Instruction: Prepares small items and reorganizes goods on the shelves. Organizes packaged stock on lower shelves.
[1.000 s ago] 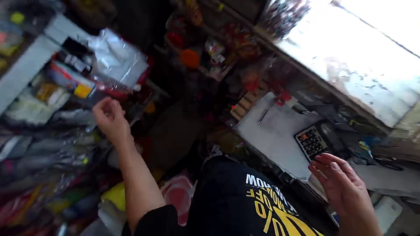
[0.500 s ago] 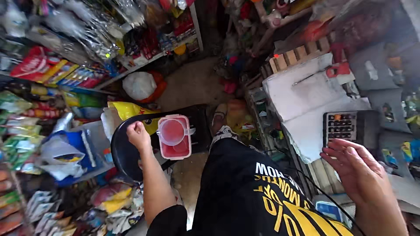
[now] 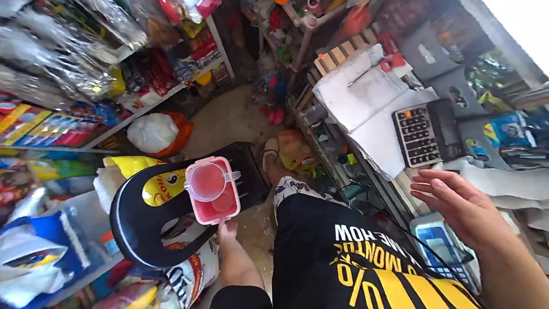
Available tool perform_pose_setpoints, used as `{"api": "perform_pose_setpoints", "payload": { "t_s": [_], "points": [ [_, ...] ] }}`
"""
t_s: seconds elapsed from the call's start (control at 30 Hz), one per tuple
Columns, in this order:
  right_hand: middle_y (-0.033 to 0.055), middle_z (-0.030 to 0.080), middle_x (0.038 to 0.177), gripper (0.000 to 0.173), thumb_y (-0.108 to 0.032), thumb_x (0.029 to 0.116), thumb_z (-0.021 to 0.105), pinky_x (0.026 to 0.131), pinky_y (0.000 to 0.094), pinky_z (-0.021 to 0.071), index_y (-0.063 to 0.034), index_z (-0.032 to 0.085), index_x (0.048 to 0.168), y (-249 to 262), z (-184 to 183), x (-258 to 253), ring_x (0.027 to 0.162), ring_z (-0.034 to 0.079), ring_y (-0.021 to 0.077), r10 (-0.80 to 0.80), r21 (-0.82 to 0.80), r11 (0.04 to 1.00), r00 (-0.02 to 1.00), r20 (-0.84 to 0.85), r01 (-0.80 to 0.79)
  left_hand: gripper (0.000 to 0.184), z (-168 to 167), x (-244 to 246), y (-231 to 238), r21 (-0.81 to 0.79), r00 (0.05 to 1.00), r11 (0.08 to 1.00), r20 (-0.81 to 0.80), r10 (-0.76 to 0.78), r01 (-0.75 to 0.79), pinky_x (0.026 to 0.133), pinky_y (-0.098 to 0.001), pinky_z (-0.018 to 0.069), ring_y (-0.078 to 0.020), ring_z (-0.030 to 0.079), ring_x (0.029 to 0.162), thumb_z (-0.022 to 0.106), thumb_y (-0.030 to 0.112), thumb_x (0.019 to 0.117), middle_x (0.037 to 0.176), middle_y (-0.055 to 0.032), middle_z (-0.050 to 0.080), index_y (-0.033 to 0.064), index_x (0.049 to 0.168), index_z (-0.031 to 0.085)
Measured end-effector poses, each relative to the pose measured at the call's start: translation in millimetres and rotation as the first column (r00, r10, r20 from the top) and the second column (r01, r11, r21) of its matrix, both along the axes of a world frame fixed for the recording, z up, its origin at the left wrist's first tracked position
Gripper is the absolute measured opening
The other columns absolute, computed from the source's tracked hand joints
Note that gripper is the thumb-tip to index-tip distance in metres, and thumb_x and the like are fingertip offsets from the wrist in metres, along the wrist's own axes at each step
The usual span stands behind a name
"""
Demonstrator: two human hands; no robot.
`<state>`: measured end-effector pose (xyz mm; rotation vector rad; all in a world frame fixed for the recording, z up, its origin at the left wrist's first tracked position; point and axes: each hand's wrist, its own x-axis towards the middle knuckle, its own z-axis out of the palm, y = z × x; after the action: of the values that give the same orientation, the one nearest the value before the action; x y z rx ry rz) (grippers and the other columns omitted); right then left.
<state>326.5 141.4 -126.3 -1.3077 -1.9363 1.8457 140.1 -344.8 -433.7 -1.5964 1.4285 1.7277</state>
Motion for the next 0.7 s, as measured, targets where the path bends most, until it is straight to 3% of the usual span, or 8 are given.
{"api": "perform_pose_setpoints", "payload": {
  "t_s": [0.13,0.23,0.4,0.5,0.7],
  "points": [
    [0.0004,0.069,0.117,0.033,-0.029,0.1012,0.056,0.089,0.0322,0.0605,-0.0103,0.06,0.129,-3.3,3.3,-1.1,0.105,0.07,0.0154,0.027,0.015,1.0,1.0,0.002,-0.027,0.054,-2.1,-14.7,20.9,-0.006,0.968,0.978,-0.149,0.203,-0.206,0.107,-0.0533,0.0453,-0.0345,0.048,0.136,0.052,0.021,0.106,0.155,-0.0207,0.041,0.0072,0.154,0.033],
    [0.001,0.069,0.116,0.033,-0.028,0.1,0.057,0.089,0.0326,0.0605,-0.0098,0.06,0.128,-10.0,4.4,-3.6,0.104,0.07,0.0157,0.021,0.016,1.0,0.999,-0.031,-0.021,0.054,7.9,-23.7,33.2,-0.141,0.969,0.978,-0.213,0.124,-0.156,0.098,-0.0538,0.0495,-0.0365,0.054,0.124,0.054,0.004,0.1014,0.147,-0.0252,0.046,0.0027,0.152,0.035],
    [0.0019,0.068,0.117,0.032,-0.024,0.1002,0.055,0.089,0.0321,0.0605,-0.0075,0.059,0.127,-15.9,1.8,-8.3,0.103,0.07,0.0151,-0.03,-0.006,1.0,0.996,-0.086,0.03,0.058,59.3,-43.6,45.2,-0.215,0.958,0.976,-0.285,-0.037,-0.027,0.089,-0.0521,0.0536,-0.0379,0.058,0.111,0.058,-0.005,0.0957,0.138,-0.0293,0.05,0.0001,0.15,0.037],
    [0.0034,0.068,0.118,0.033,-0.023,0.1012,0.054,0.089,0.0322,0.0606,-0.0054,0.058,0.129,-18.7,-0.3,-14.6,0.103,0.07,0.0146,-0.039,-0.017,0.999,0.993,-0.115,0.038,0.052,109.8,-53.4,55.0,-0.231,0.922,0.965,-0.335,-0.196,0.121,0.08,-0.047,0.0564,-0.0321,0.061,0.098,0.058,-0.005,0.0951,0.124,-0.0268,0.054,-0.0029,0.143,0.041],
    [0.0105,0.066,0.12,0.035,-0.019,0.1014,0.054,0.09,0.0354,0.0595,0.0002,0.058,0.13,-22.6,-0.1,-30.9,0.103,0.069,0.0179,-0.093,-0.042,0.995,0.977,-0.191,0.087,0.044,264.6,-82.2,108.3,-0.14,0.736,0.894,-0.522,-0.432,0.425,0.069,-0.0351,0.0622,-0.019,0.07,0.082,0.057,-0.002,0.0979,0.107,-0.0155,0.063,-0.0013,0.139,0.042]
  ]
}}
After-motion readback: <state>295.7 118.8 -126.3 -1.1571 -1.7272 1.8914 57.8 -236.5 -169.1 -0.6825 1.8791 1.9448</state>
